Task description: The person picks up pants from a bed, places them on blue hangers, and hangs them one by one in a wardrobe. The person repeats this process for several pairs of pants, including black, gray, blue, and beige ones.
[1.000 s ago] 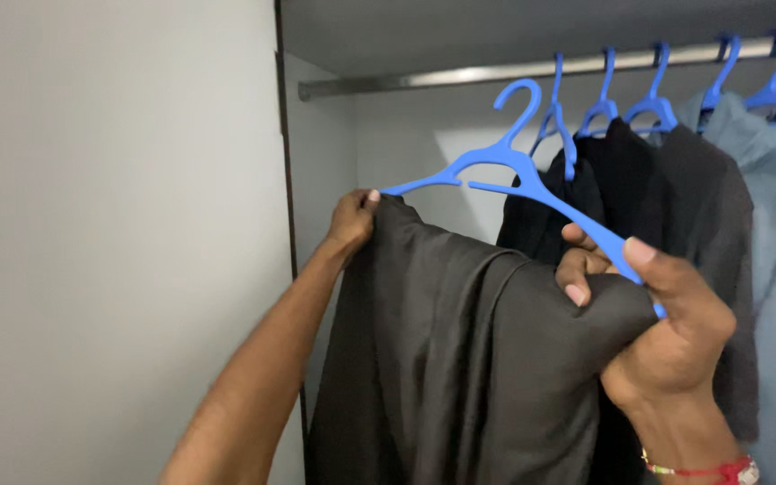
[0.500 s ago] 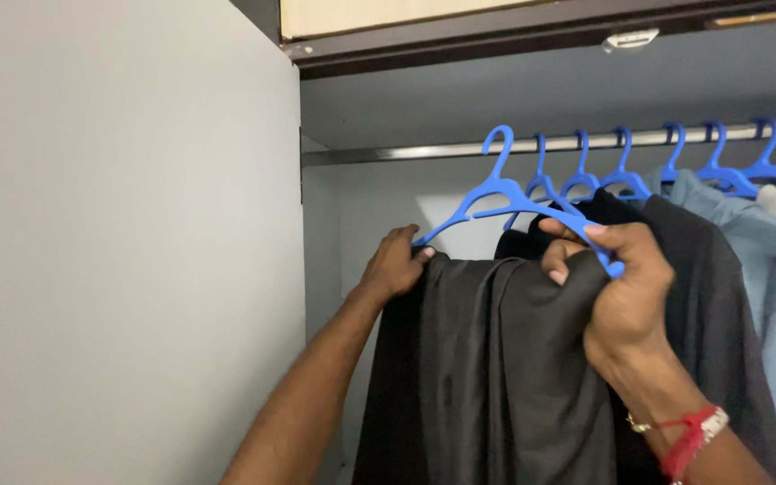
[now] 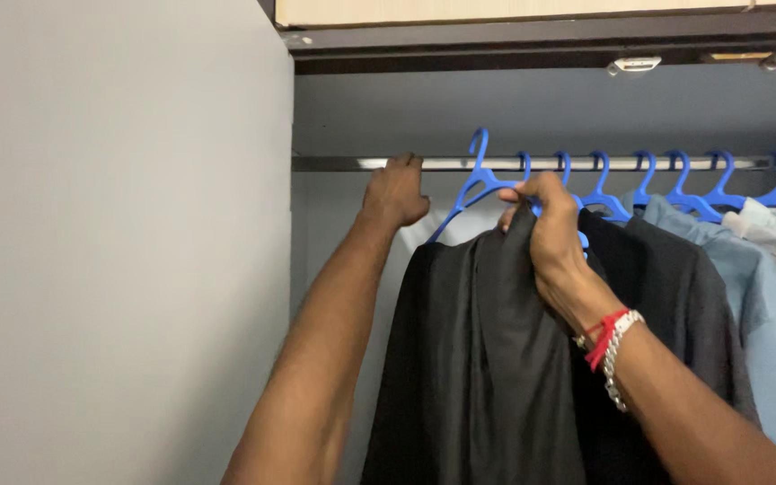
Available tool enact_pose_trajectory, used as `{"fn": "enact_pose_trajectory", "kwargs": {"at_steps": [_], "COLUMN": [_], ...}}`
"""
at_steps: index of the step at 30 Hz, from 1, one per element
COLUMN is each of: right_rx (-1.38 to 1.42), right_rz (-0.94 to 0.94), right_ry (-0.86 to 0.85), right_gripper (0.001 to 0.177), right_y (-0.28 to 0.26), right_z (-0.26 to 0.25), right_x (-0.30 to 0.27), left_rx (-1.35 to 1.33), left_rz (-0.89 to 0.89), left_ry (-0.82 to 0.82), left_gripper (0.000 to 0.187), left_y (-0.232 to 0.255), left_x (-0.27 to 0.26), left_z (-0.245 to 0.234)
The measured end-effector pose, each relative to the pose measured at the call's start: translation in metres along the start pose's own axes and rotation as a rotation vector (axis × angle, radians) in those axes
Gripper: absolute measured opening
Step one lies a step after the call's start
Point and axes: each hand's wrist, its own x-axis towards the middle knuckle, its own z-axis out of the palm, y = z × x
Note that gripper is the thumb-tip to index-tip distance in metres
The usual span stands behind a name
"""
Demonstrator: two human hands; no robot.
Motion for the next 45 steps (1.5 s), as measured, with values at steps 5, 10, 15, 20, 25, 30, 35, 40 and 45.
{"fn": "enact_pose_trajectory", "kwargs": {"at_steps": [5, 10, 15, 20, 25, 30, 35, 40, 45], "right_rx": [-0.037, -0.017, -0.020, 0.060, -0.194, -0.437, -0.868, -1.055, -1.062], "right_rz": [0.038, 0.091, 0.071, 0.084, -0.068, -0.143, -0.238, -0.550, -0.598], "right_ry": [0.017, 0.049, 0.071, 0.090, 0.148, 0.134, 0.157, 0.093, 0.158], "right_gripper": [0.041, 0.038, 0.038, 0.037, 0.045, 0.053, 0.059, 0.053, 0.042], "right_y": [-0.004, 0.001, 0.017, 0.054, 0.092, 0.096, 0.081, 0.062, 0.024], "right_z": [0.002, 0.007, 0.008, 0.015, 0.026, 0.036, 0.030, 0.009, -0.011], "right_x": [0.016, 0.031, 0.056, 0.074, 0.054, 0.021, -0.010, -0.036, -0.038], "left_rx": [0.099, 0.198, 0.057, 0.066, 0.157, 0.278, 0.389, 0.232, 0.017], "left_rz": [0.030, 0.042, -0.104, -0.039, -0.102, -0.140, -0.162, -0.148, -0.235], "left_ry": [-0.095, -0.013, 0.023, 0.041, -0.061, -0.137, -0.157, -0.136, -0.305], "left_gripper": [0.070, 0.078, 0.096, 0.084, 0.066, 0.083, 0.115, 0.112, 0.078], "left_y": [-0.008, -0.009, -0.021, -0.032, -0.020, -0.009, -0.007, -0.010, -0.009], "left_x": [0.034, 0.049, 0.042, 0.049, 0.063, 0.064, 0.058, 0.045, 0.013], "left_z": [0.028, 0.053, 0.066, 0.066, 0.064, 0.065, 0.073, 0.064, 0.076]}}
